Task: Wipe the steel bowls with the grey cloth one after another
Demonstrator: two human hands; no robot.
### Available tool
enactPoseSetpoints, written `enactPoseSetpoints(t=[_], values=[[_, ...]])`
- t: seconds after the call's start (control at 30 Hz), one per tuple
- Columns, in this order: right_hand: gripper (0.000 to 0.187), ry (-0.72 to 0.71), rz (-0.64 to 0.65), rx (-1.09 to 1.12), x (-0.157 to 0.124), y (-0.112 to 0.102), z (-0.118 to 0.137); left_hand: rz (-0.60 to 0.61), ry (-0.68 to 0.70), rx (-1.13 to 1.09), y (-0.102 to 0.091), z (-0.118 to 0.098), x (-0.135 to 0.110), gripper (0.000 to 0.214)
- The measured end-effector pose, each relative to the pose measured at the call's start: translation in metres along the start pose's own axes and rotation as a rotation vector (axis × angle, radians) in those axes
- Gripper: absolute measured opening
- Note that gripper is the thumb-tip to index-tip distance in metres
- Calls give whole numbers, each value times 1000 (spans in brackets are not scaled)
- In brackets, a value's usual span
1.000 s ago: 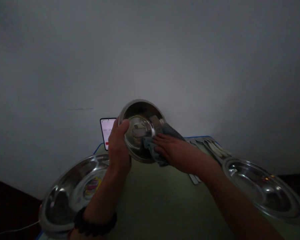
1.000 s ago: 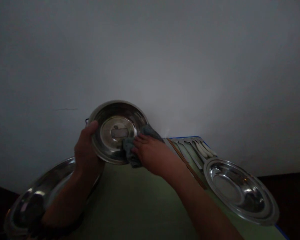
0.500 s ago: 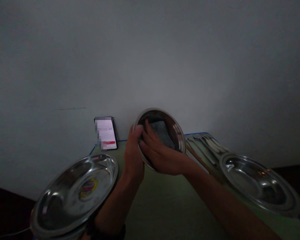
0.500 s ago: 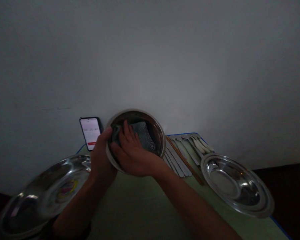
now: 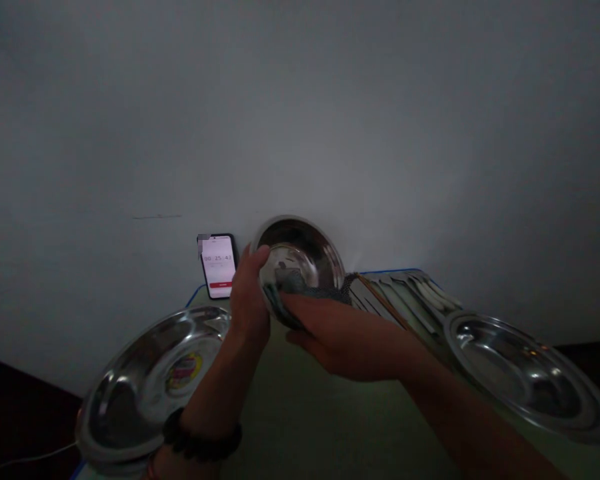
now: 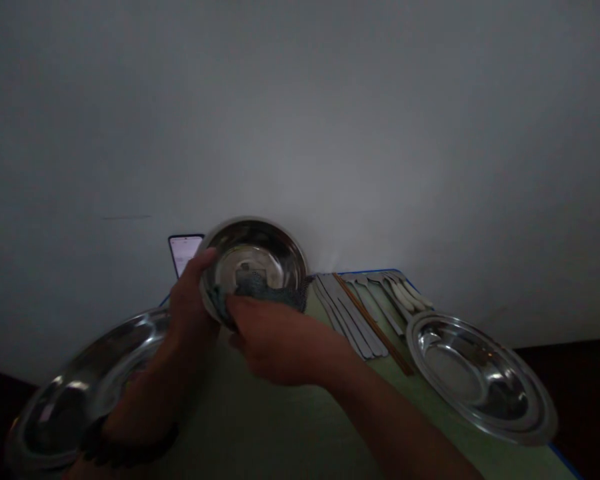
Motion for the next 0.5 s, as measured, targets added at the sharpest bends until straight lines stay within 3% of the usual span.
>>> enactPoseSetpoints(t=[0.1,0.23,0.33,0.4,0.5], values=[[46,22,15,-123,-6,-5,-12,-33,123,31,-8,-4,10,18],[49,193,13,-291,-4,-2,-34,-127,252,152,-22,-15,22,24],[43,189,234,-277,1,15,-43,-140,325,209,-26,-24,24,23],[54,176,387,-257,2,22,-45,-115,331,201,-26,-26,24,23],[55,209,367,-281,3,15,-51,-75,250,141,-24,-19,25,25]])
Point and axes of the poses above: each hand's wrist, its own x-axis towards the middle knuckle, its own y-axis out of the palm, z = x × y, the point moved 3 cm from there along x, towards the middle knuckle, and after that the axes turned 11 degrees about -z, right-handed, at the moved point
